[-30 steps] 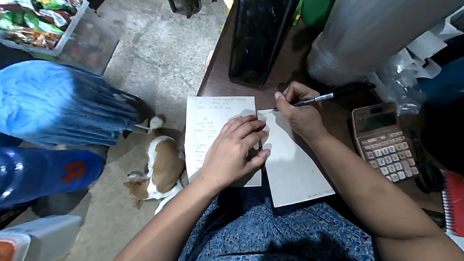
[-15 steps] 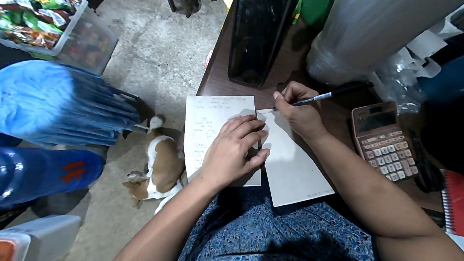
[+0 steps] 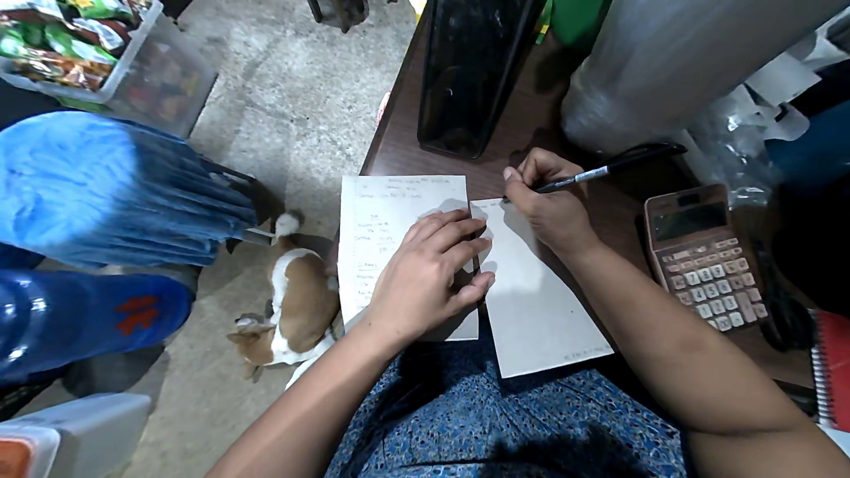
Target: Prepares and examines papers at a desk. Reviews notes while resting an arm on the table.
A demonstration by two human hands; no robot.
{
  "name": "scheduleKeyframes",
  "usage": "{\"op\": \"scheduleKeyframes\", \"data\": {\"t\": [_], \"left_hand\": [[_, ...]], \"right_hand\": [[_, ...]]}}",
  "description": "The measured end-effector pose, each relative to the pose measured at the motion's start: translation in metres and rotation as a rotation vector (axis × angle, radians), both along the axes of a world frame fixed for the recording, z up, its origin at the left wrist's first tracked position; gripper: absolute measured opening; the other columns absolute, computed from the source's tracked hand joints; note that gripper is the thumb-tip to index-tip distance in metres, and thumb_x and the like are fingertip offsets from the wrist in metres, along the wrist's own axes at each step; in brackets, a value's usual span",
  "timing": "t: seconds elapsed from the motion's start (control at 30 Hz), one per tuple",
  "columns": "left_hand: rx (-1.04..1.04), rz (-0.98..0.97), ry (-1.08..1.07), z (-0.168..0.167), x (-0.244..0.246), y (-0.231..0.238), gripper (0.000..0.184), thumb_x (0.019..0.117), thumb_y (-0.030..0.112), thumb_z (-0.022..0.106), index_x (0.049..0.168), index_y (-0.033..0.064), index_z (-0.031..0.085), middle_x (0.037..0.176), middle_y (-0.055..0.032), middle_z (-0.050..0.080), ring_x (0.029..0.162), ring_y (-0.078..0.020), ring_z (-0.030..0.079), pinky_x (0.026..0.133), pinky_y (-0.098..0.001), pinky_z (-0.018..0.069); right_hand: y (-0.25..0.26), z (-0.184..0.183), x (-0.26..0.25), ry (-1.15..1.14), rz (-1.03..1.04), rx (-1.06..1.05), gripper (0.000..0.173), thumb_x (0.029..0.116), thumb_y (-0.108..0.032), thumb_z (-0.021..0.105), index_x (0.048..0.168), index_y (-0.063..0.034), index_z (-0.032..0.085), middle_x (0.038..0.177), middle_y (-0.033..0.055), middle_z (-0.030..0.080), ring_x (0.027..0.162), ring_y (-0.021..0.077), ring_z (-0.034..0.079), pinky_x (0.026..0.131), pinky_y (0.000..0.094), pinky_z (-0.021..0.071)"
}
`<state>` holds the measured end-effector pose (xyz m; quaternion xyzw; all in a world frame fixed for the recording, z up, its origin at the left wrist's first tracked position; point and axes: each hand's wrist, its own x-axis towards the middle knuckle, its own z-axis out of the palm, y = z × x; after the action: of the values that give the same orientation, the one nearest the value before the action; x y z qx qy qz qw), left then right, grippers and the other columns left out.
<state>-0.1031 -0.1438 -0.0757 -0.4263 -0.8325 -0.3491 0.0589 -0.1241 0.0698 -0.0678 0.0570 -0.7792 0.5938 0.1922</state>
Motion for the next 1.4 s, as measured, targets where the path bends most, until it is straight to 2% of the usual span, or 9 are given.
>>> {"op": "scheduleKeyframes", "data": {"t": [1.13, 1.4], "left_hand": [[-0.013, -0.001, 0.009, 0.0007, 0.0004, -0.0003, 0.036, 0.0973, 0.04, 0.064, 0.114, 0.0109, 0.078, 0.131, -0.0077, 0.07, 0.135, -0.0273, 0.057, 0.118, -0.0461, 0.0395], [-0.004, -0.002, 0.009, 0.0009, 0.0002, 0.0001, 0.036, 0.0971, 0.039, 0.064, 0.113, 0.0103, 0.078, 0.131, -0.0081, 0.07, 0.135, -0.0276, 0.057, 0.117, -0.0468, 0.0405]], "right_hand": [[0.0028, -0.0004, -0.0011, 0.015, 0.006, 0.054, 0.032, 0.0894, 0.002, 0.061, 0.066, -0.0132, 0.046, 0.066, -0.0058, 0.048, 0.06, -0.0012, 0.044, 0.055, 0.0139, 0.0343], [0.0034, -0.0008, -0.0019, 0.022, 0.016, 0.013, 0.032, 0.0895, 0.003, 0.061, 0.066, -0.0133, 0.046, 0.065, -0.0064, 0.048, 0.059, -0.0015, 0.045, 0.054, 0.0137, 0.0366]]}}
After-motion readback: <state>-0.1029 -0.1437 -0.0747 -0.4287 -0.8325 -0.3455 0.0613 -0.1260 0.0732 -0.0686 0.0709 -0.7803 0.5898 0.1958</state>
